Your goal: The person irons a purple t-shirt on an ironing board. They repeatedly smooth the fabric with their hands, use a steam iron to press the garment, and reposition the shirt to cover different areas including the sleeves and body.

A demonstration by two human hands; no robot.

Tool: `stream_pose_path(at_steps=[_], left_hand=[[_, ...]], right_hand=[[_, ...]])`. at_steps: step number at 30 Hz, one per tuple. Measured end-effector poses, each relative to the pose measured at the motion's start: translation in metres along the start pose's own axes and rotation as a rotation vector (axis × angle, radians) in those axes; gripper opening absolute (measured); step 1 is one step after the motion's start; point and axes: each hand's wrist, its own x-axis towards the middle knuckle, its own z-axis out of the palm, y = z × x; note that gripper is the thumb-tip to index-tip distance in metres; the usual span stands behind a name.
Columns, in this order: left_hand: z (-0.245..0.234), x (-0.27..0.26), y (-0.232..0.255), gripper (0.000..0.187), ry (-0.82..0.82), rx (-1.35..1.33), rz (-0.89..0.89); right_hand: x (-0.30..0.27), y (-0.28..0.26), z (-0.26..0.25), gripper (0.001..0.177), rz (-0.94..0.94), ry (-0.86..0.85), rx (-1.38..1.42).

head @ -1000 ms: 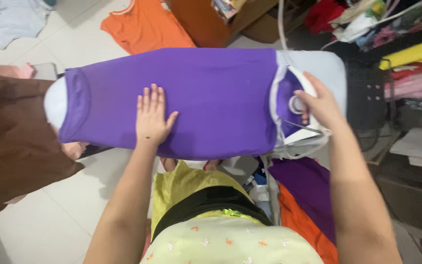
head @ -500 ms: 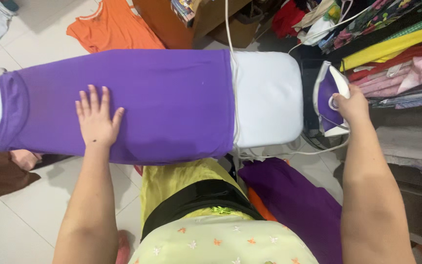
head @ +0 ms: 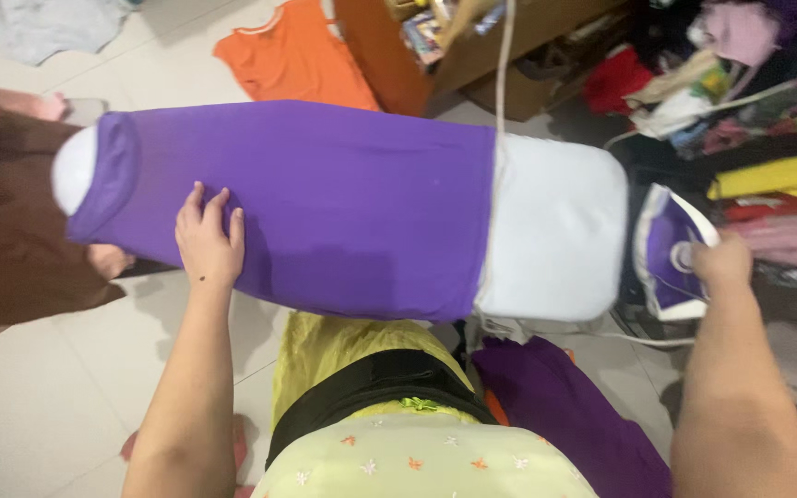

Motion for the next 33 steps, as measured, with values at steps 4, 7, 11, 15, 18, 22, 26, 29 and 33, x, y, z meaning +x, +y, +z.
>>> stream_pose_path(at_steps=[4, 7, 11, 15, 18, 22, 26, 29, 33], left_hand=[[-0.028, 0.024, -0.047, 0.034, 0.087, 0.049, -0.065], [-0.046, 0.046, -0.080, 0.042, 0.053, 0.102, -0.177], [-0.055, 0.081, -0.114, 0.060, 0.006, 0.147, -0.268], [-0.057, 0.119, -0.114, 0.068, -0.086, 0.165, -0.387], [-0.055, 0.147, -0.112, 0.070, -0.321, 0.013, -0.551], [-0.050, 0.161, -0.123, 0.069, -0.476, -0.082, -0.470], [-0.051, 0.162, -0.124, 0.059, -0.490, -0.087, -0.465], [-0.062, 0.161, -0.122, 0.054, -0.509, -0.149, -0.497], [-0.073, 0.159, -0.128, 0.049, -0.573, -0.319, -0.504]], right_hand=[[-0.006, -0.028, -0.007, 0.073, 0.339, -0.023, -0.132], [-0.027, -0.056, 0.009, 0.069, 0.162, 0.277, -0.164], [-0.065, -0.132, 0.045, 0.054, -0.261, 0.431, 0.109], [-0.117, -0.273, 0.090, 0.042, -0.710, 0.255, 0.191], [-0.140, -0.362, 0.093, 0.038, -0.368, 0.125, 0.118], [-0.151, -0.410, 0.073, 0.078, -0.306, 0.474, 0.019], [-0.154, -0.405, 0.095, 0.060, -0.391, 0.231, 0.257], [-0.146, -0.396, 0.122, 0.063, -0.369, 0.268, 0.187], [-0.151, -0.392, 0.118, 0.081, -0.147, 0.323, 0.111]])
